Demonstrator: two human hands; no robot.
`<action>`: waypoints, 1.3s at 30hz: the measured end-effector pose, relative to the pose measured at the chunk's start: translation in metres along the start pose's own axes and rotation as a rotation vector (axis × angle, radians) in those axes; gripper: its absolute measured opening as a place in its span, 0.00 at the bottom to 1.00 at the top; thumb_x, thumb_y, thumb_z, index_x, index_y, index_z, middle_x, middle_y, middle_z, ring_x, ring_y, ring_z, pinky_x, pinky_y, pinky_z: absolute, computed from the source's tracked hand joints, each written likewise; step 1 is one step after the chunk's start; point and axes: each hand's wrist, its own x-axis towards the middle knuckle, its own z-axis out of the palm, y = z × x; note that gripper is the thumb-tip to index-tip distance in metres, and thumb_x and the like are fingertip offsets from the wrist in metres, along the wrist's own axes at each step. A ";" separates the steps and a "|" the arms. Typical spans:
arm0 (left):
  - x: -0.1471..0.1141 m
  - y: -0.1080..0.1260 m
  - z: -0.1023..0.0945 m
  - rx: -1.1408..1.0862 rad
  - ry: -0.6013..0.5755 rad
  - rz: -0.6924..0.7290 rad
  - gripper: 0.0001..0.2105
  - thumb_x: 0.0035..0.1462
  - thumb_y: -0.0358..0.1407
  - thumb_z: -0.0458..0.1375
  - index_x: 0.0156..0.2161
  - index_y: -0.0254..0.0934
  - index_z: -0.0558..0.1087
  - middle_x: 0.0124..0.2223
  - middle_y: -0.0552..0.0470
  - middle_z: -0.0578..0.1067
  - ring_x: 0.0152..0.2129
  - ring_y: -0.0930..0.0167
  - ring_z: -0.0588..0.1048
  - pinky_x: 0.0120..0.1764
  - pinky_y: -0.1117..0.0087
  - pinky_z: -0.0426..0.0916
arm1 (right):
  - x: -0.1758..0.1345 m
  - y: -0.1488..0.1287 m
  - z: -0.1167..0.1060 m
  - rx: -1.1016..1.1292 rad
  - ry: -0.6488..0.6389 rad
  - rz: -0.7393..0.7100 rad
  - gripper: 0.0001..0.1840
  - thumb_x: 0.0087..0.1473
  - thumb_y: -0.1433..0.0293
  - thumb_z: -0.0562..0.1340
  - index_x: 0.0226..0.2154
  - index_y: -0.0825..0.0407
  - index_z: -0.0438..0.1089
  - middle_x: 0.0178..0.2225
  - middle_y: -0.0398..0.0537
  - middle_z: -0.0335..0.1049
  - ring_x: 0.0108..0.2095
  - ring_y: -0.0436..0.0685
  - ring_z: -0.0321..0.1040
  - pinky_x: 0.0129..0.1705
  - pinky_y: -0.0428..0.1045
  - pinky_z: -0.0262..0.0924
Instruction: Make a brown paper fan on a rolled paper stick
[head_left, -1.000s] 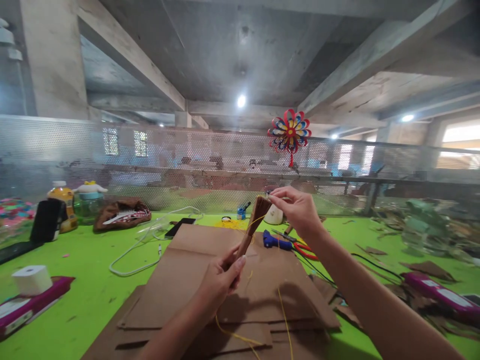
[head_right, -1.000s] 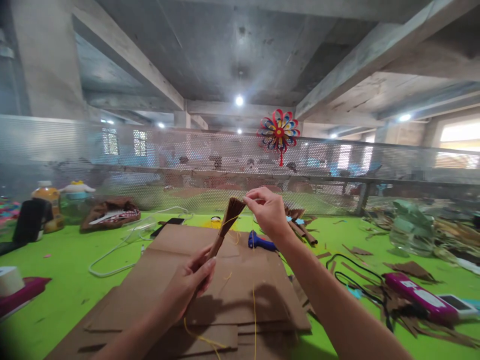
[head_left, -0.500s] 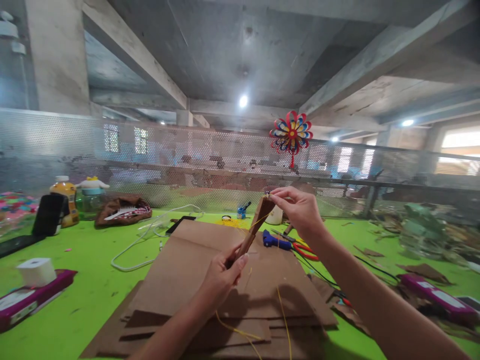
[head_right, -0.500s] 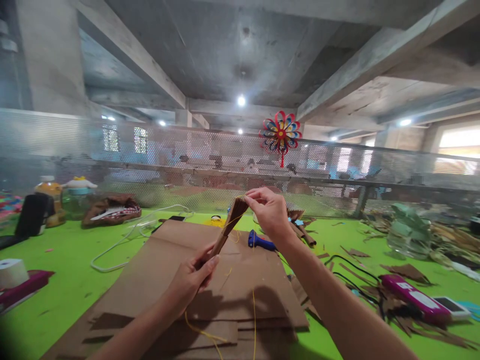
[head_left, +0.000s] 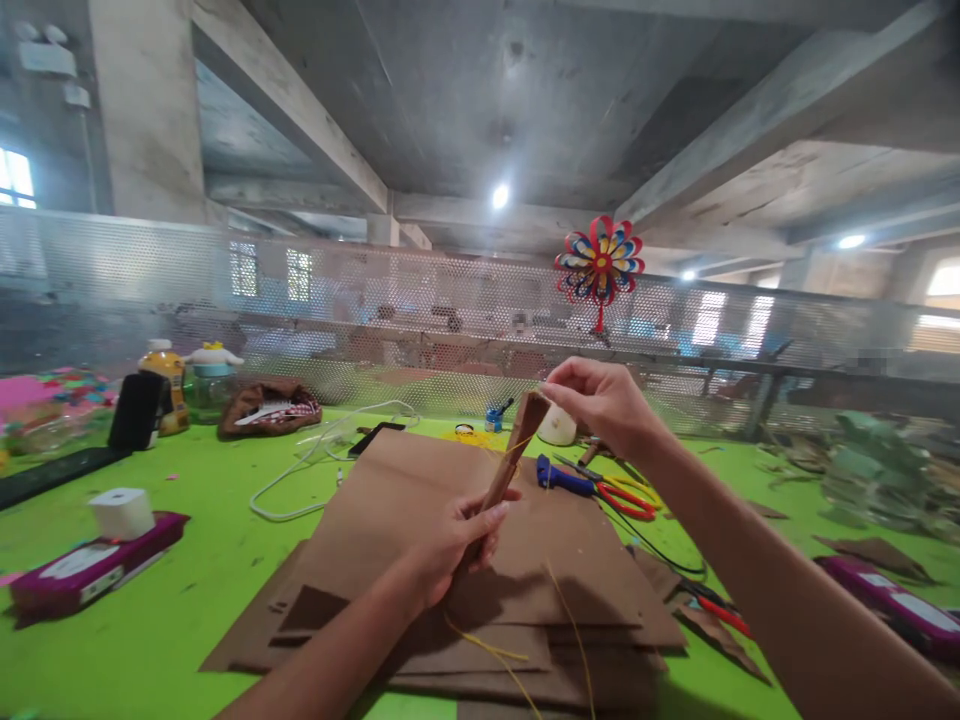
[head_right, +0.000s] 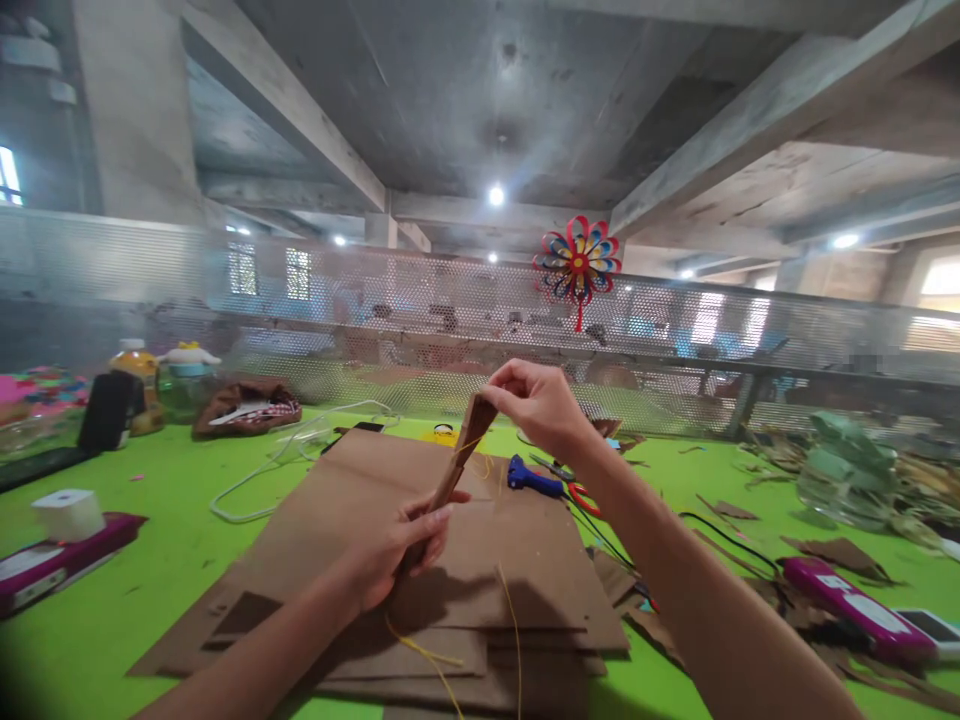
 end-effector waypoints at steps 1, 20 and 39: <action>-0.001 0.000 -0.001 -0.026 -0.035 -0.015 0.22 0.50 0.44 0.59 0.48 0.33 0.69 0.19 0.60 0.59 0.15 0.80 0.57 0.18 0.77 0.46 | 0.006 0.006 -0.007 -0.046 -0.020 -0.021 0.09 0.46 0.64 0.62 0.26 0.54 0.70 0.17 0.39 0.60 0.17 0.45 0.51 0.19 0.45 0.45; 0.010 -0.007 -0.010 -0.310 0.203 0.076 0.13 0.52 0.42 0.56 0.37 0.33 0.69 0.23 0.57 0.65 0.17 0.79 0.63 0.19 0.79 0.55 | -0.083 0.003 0.086 -0.056 -0.355 -0.097 0.14 0.55 0.71 0.52 0.24 0.51 0.70 0.24 0.46 0.70 0.24 0.51 0.63 0.27 0.46 0.54; 0.014 -0.014 -0.011 -0.285 0.157 0.099 0.14 0.54 0.40 0.56 0.45 0.36 0.67 0.26 0.56 0.66 0.19 0.79 0.66 0.24 0.78 0.63 | -0.109 0.035 0.112 -0.166 -0.055 0.088 0.17 0.55 0.66 0.55 0.20 0.54 0.68 0.19 0.45 0.66 0.22 0.50 0.60 0.26 0.45 0.51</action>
